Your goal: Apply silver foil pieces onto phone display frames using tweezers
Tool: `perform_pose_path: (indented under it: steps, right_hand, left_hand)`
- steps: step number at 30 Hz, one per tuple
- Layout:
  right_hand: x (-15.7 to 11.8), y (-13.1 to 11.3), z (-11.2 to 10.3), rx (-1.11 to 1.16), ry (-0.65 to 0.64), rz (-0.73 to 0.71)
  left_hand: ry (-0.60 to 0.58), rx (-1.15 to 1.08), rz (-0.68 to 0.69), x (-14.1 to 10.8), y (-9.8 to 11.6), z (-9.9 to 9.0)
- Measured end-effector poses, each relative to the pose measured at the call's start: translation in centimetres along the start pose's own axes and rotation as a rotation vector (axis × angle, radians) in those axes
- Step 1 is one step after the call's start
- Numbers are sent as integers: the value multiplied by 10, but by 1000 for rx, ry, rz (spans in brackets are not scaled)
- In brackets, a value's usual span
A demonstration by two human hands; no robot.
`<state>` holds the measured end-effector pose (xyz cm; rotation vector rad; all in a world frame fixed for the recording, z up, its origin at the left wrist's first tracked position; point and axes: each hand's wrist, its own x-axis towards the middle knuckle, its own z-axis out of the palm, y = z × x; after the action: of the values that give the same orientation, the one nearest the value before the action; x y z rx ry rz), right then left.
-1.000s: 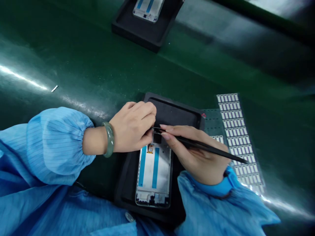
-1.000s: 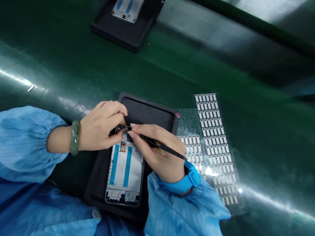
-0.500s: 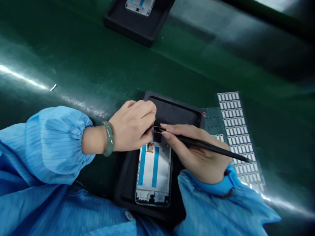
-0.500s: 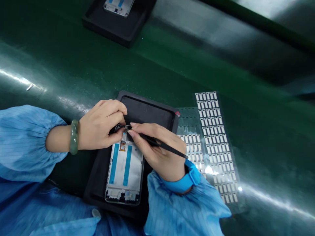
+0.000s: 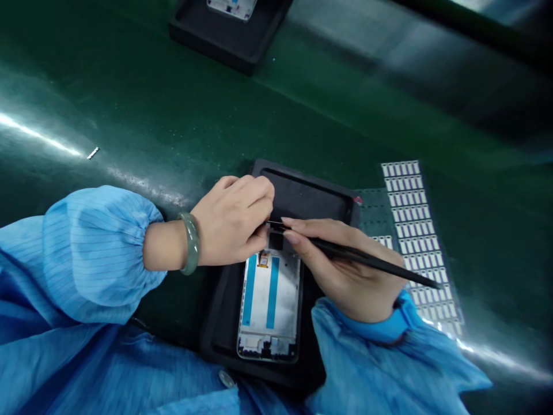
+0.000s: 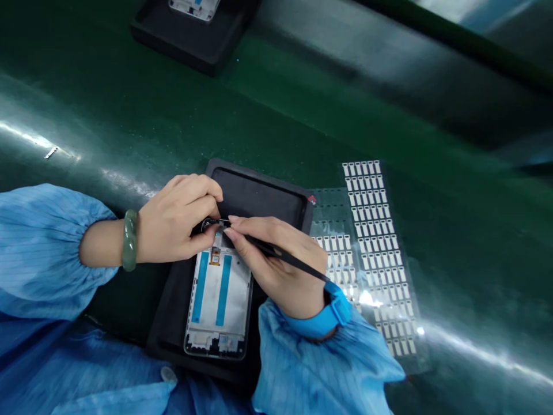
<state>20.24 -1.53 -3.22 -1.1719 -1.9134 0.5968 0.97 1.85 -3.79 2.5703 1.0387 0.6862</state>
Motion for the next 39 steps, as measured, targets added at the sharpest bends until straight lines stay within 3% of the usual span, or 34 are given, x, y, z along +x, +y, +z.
perform_pose_path:
  steps: [23, 39]
  right_hand:
    - [1, -2, 0, 9, -7, -28]
    - [1, -3, 2, -165, 79, -23]
  left_hand:
    - [12, 8, 4, 1, 1, 2]
    - [41, 47, -25, 3, 2, 2]
